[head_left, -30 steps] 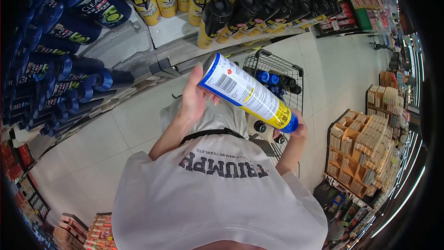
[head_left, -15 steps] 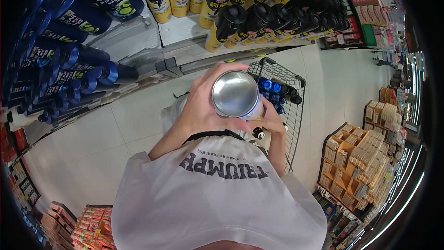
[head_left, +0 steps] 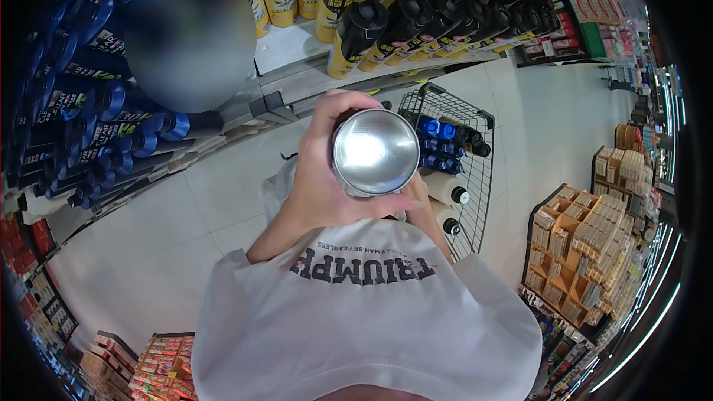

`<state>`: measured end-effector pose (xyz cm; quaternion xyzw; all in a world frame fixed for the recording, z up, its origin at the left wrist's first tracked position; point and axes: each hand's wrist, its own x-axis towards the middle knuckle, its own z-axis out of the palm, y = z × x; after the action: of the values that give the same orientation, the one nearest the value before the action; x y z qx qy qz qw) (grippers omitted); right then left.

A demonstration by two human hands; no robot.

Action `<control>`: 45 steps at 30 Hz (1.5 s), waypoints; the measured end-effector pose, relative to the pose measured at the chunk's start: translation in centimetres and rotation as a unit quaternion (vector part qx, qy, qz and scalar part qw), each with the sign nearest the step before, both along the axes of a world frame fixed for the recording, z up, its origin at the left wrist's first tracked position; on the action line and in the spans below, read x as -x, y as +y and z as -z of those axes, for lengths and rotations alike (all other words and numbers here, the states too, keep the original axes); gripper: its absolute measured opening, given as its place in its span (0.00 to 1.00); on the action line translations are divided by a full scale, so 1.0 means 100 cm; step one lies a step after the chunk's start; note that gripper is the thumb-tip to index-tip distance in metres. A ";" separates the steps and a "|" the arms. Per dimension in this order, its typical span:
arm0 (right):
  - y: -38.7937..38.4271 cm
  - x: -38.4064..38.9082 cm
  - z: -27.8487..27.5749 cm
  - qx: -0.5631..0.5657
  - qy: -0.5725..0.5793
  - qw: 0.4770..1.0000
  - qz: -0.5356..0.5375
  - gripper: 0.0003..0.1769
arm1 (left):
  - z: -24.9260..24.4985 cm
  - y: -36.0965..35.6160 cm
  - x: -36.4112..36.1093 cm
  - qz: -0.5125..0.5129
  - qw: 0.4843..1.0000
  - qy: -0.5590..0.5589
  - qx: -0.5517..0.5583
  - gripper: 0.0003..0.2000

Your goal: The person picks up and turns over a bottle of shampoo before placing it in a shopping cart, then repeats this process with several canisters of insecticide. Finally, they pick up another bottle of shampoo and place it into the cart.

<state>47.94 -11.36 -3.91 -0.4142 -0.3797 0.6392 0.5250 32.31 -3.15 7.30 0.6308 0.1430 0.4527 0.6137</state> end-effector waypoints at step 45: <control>-0.095 -0.327 -0.036 0.361 -0.695 0.621 0.044 0.36 | 0.316 -0.061 -0.238 0.440 0.690 0.546 -0.178 0.35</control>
<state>80.60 -20.84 -0.36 -0.9072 -0.3517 0.2229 -0.0593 56.13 -9.22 -24.26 0.8549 0.0755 -0.2765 0.4325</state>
